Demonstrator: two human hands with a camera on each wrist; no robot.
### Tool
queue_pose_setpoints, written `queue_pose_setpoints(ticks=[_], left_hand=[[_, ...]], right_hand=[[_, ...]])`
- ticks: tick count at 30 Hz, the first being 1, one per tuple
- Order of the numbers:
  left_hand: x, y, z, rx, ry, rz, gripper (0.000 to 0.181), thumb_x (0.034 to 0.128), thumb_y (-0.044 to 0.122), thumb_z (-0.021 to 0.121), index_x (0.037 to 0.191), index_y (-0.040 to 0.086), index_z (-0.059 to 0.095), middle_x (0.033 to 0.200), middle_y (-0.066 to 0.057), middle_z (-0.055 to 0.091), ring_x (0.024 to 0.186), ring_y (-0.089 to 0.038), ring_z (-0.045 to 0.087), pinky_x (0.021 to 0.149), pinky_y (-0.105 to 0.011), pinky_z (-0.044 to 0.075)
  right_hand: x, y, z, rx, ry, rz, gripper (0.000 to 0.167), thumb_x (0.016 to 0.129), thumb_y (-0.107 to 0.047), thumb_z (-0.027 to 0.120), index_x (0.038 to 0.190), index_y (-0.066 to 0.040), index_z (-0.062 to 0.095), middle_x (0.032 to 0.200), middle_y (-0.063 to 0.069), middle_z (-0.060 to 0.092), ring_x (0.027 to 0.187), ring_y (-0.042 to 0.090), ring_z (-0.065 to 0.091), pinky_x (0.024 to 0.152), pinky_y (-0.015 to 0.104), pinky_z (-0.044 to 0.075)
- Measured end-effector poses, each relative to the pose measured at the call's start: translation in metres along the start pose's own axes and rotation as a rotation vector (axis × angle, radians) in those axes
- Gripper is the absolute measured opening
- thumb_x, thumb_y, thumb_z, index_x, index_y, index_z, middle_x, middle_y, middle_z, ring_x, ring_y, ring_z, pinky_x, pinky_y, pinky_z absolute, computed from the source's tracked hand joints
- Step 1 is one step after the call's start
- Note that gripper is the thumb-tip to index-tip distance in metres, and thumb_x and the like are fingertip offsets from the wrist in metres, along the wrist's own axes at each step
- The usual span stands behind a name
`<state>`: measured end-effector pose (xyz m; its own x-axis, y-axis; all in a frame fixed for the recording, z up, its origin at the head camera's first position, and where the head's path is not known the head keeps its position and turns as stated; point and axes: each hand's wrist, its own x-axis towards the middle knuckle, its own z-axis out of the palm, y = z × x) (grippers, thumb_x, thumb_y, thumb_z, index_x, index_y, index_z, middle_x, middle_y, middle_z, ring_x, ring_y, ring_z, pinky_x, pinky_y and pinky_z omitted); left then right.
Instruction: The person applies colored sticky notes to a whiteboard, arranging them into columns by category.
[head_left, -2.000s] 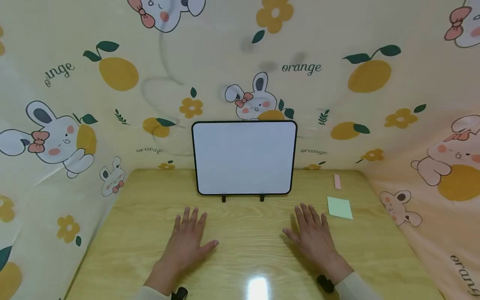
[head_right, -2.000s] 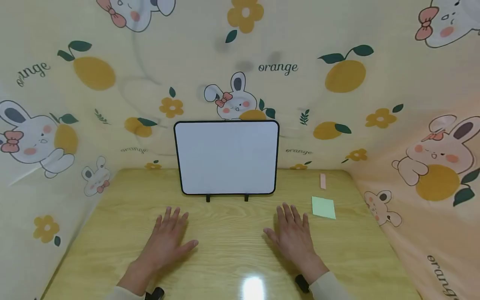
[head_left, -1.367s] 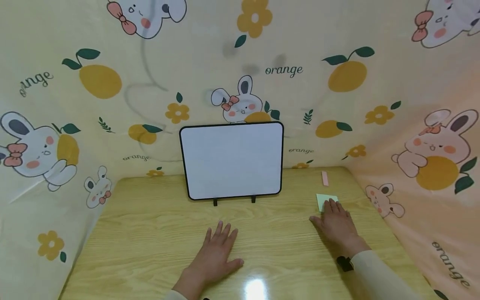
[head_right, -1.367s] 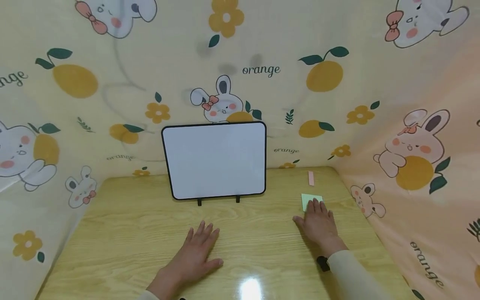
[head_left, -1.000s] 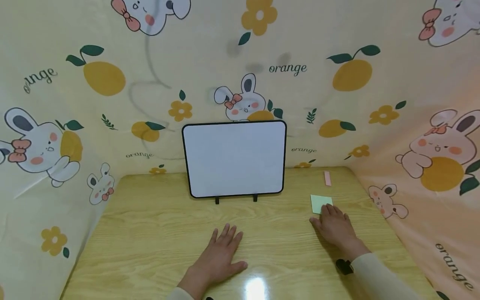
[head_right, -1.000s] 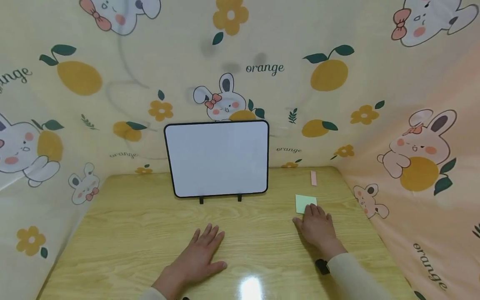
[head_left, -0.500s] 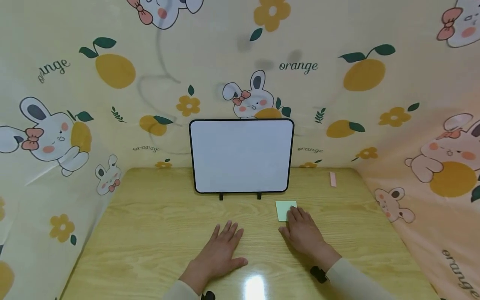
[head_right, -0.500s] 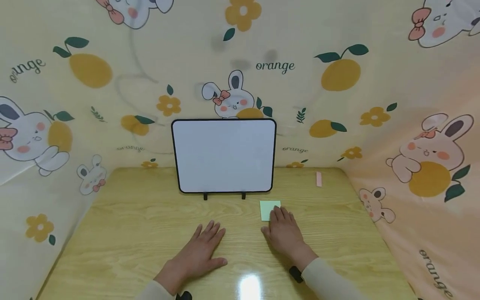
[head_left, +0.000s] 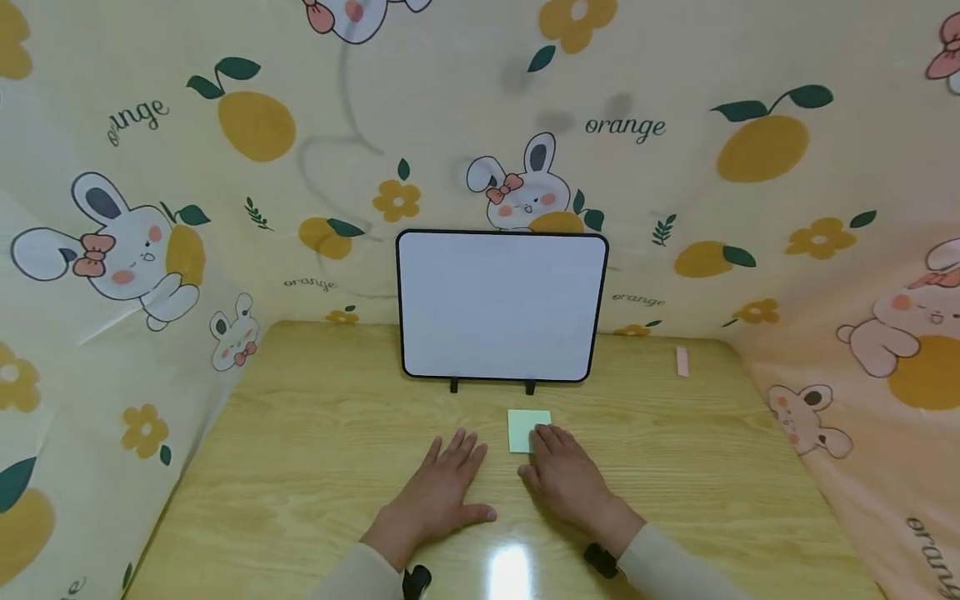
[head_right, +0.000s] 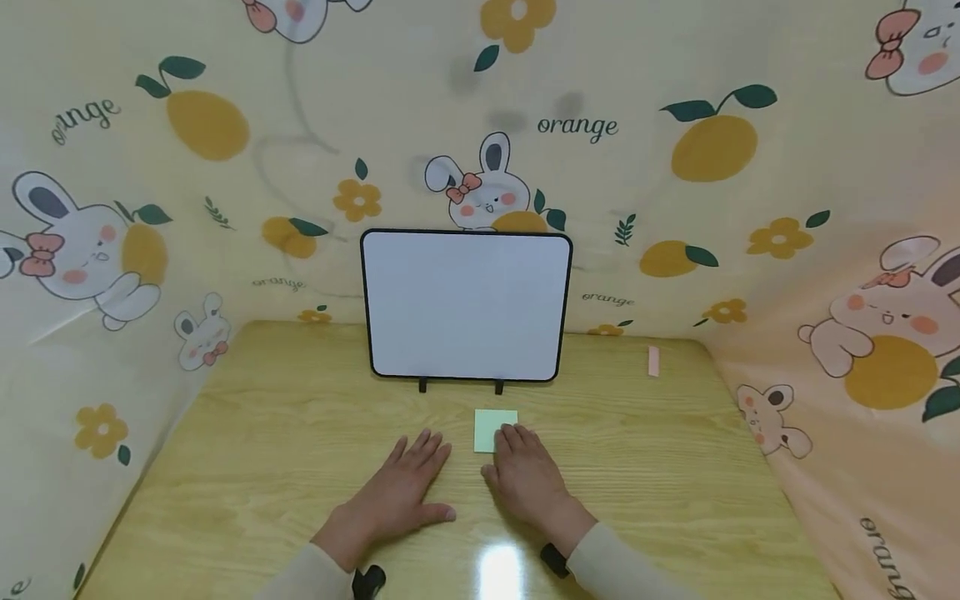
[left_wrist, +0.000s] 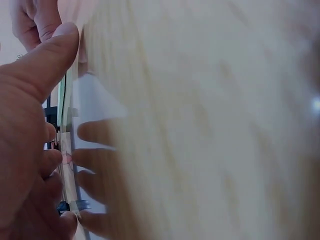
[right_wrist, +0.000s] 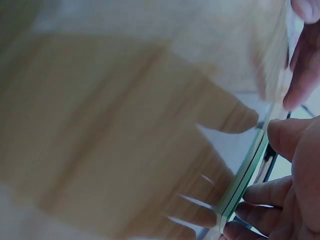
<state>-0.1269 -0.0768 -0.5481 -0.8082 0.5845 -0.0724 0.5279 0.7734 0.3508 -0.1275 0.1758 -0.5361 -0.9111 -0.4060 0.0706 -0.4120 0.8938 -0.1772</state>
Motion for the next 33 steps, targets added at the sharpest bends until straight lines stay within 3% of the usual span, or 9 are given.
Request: queue_pose_setpoints(ticks=[16, 20, 26, 33], left_hand=[[0.007, -0.014, -0.01, 0.023, -0.035, 0.01, 0.11, 0.0878, 0.074, 0.068, 0.167, 0.008, 0.03, 0.176, -0.011, 0.021, 0.164, -0.03, 0.014, 0.132, -0.06, 0.015], [0.007, -0.018, -0.012, 0.019, -0.054, 0.01, 0.11, 0.0878, 0.074, 0.067, 0.167, 0.009, 0.029, 0.177, -0.009, 0.02, 0.164, -0.029, 0.014, 0.133, -0.059, 0.014], [0.008, -0.021, -0.014, 0.012, -0.057, 0.019, 0.113, 0.0858, 0.075, 0.069, 0.167, 0.008, 0.029, 0.176, -0.009, 0.021, 0.164, -0.03, 0.016, 0.133, -0.058, 0.014], [0.008, -0.022, -0.014, -0.001, -0.074, -0.005, 0.115, 0.0838, 0.076, 0.07, 0.168, 0.011, 0.028, 0.176, -0.007, 0.022, 0.165, -0.028, 0.015, 0.134, -0.055, 0.013]], right_hand=[[0.004, -0.04, 0.011, -0.065, -0.026, -0.176, 0.055, 0.106, -0.03, 0.063, 0.146, 0.008, 0.056, 0.152, 0.021, 0.057, 0.145, 0.035, 0.052, 0.125, 0.048, 0.039], [0.002, -0.037, 0.012, -0.058, -0.005, -0.202, 0.052, 0.104, -0.03, 0.067, 0.143, 0.005, 0.06, 0.148, 0.017, 0.061, 0.142, 0.033, 0.054, 0.123, 0.047, 0.041], [0.007, -0.021, 0.01, 0.056, 0.053, -0.223, 0.039, 0.097, -0.029, 0.078, 0.127, -0.004, 0.07, 0.134, 0.01, 0.069, 0.13, 0.031, 0.062, 0.114, 0.049, 0.051], [0.019, -0.009, 0.01, 0.027, 0.063, -0.249, 0.035, 0.098, -0.036, 0.076, 0.12, -0.009, 0.07, 0.125, 0.005, 0.07, 0.122, 0.026, 0.063, 0.104, 0.045, 0.056]])
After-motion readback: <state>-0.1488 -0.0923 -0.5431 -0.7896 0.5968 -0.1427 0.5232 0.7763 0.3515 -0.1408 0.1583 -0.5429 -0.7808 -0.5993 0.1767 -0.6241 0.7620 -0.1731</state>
